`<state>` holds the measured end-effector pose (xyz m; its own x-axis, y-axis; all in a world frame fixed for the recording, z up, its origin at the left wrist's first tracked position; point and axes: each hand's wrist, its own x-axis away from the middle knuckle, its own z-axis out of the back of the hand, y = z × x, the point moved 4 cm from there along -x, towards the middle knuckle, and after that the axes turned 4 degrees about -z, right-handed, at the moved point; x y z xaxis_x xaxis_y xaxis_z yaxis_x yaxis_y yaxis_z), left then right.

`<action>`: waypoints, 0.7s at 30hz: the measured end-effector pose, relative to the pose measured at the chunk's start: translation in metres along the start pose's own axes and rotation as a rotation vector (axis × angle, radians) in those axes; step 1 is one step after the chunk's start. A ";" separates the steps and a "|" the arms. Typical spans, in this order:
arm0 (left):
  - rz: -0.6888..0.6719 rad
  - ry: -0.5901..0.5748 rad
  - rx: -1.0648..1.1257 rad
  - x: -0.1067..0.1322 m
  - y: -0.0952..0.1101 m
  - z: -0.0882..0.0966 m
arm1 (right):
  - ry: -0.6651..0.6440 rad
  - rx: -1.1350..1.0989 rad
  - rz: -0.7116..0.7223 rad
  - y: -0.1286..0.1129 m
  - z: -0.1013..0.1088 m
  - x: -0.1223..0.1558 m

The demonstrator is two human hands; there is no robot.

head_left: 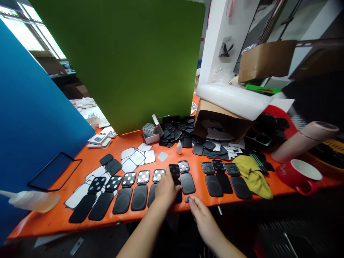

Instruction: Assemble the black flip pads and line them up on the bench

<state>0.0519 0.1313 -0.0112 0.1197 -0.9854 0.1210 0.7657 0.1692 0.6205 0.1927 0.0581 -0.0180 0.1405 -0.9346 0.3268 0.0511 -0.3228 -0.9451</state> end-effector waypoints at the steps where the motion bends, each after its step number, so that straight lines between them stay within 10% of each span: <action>1: 0.011 -0.006 0.076 -0.001 0.000 0.000 | 0.002 0.024 0.033 -0.002 0.001 0.000; 13: 0.199 -0.534 1.015 0.074 -0.005 0.002 | 0.200 0.371 0.370 -0.066 0.014 -0.029; 21: 0.099 -0.494 0.995 0.097 0.006 0.001 | 0.042 0.617 0.452 -0.089 -0.018 -0.038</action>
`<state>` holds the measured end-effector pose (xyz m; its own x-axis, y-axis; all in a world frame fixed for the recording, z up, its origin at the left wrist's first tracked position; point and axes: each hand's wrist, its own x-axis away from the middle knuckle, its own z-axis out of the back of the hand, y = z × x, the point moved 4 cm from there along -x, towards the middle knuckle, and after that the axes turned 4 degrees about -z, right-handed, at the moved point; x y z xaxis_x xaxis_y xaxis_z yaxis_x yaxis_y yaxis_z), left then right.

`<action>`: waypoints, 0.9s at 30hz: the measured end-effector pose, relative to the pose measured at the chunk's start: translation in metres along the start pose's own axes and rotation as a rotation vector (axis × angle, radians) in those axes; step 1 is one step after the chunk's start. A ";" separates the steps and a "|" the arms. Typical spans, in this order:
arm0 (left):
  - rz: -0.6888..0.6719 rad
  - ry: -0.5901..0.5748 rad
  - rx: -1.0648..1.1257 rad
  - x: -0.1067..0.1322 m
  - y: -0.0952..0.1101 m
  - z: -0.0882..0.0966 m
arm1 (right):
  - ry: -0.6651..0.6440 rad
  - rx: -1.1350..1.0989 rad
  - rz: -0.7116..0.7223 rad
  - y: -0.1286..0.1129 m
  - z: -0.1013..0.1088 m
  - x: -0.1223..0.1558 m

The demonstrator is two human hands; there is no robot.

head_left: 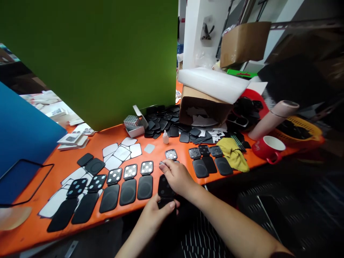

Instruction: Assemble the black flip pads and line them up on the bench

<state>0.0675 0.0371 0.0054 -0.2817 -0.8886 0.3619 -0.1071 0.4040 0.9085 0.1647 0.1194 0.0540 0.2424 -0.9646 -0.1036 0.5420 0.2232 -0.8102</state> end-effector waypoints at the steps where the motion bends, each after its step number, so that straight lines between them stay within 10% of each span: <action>1: -0.020 -0.002 -0.045 0.001 0.002 0.000 | -0.015 0.001 -0.011 0.001 -0.002 0.000; 14: -0.035 -0.022 -0.125 0.003 -0.002 0.005 | -0.100 -0.012 -0.066 0.009 -0.014 -0.005; 20: 0.040 0.194 0.045 0.001 -0.006 0.017 | 0.126 0.023 0.020 0.000 0.009 -0.003; 27: -0.184 0.313 -0.287 0.000 -0.001 0.023 | -0.123 0.346 0.054 -0.005 -0.013 0.036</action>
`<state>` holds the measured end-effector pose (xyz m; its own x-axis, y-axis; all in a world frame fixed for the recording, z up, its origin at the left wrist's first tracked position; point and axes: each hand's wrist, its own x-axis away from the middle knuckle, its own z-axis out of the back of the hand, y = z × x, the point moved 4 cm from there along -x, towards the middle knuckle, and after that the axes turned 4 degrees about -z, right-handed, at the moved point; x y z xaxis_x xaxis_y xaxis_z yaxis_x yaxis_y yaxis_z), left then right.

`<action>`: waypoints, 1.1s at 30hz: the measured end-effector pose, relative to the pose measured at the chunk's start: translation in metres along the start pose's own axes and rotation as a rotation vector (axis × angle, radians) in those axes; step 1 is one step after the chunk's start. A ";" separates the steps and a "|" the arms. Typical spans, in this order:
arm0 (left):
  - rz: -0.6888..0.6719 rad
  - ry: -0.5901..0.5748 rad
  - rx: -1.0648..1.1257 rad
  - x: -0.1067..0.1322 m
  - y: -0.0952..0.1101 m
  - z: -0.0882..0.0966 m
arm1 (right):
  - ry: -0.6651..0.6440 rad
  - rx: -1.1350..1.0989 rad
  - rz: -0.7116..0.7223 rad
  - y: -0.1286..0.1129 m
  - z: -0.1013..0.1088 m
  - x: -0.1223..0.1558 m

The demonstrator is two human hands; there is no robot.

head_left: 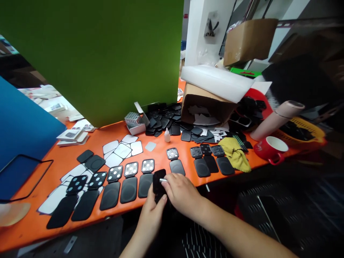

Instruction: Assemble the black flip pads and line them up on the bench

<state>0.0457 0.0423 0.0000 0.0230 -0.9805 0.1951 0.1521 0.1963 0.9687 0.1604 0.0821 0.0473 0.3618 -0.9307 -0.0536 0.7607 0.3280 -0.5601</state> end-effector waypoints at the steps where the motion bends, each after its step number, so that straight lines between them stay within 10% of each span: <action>1: -0.009 -0.013 -0.055 0.001 -0.002 -0.001 | -0.011 0.027 -0.005 -0.001 -0.003 0.002; 14: -0.119 -0.122 -0.410 0.015 -0.002 -0.004 | -0.120 -0.116 0.082 -0.002 0.005 0.000; 28: 0.178 -0.063 0.145 0.009 -0.001 -0.004 | -0.143 -0.265 0.083 -0.002 -0.017 0.002; 33: 0.002 -0.034 -0.087 0.006 -0.009 0.000 | -0.134 -0.025 0.122 -0.008 -0.015 0.008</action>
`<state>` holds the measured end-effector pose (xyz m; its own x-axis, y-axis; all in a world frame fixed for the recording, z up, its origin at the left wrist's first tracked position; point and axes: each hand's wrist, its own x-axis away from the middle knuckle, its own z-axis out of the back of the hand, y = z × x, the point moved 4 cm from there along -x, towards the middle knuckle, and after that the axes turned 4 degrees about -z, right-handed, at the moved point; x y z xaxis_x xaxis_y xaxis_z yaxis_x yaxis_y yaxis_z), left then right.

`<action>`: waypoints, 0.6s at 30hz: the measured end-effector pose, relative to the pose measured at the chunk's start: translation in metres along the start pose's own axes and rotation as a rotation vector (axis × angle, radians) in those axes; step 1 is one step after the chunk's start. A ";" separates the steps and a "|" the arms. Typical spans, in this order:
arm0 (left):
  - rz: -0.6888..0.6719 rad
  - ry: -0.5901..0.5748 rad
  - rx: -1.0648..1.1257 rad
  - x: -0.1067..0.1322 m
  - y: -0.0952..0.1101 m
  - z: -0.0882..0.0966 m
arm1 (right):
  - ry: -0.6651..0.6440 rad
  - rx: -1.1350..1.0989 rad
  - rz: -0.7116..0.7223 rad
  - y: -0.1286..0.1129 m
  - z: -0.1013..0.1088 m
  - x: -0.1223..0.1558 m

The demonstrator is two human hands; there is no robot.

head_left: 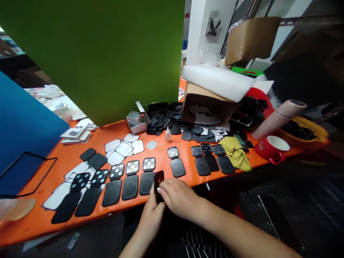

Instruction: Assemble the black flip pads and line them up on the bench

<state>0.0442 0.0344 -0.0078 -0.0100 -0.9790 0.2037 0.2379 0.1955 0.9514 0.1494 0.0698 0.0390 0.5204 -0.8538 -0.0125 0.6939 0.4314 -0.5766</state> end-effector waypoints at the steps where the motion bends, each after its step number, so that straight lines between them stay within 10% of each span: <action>1: -0.043 -0.005 -0.067 0.000 -0.001 0.000 | 0.002 0.043 -0.005 -0.002 0.000 0.001; 8: -0.121 -0.100 -0.248 0.007 -0.003 -0.003 | -0.015 0.010 -0.011 -0.007 0.002 0.004; 18: -0.068 -0.085 0.030 0.009 0.008 -0.004 | 0.023 -0.381 -0.054 0.002 -0.007 -0.004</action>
<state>0.0503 0.0275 0.0010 -0.1080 -0.9819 0.1558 0.2051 0.1314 0.9699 0.1450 0.0715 0.0323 0.4737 -0.8806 0.0104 0.4830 0.2499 -0.8392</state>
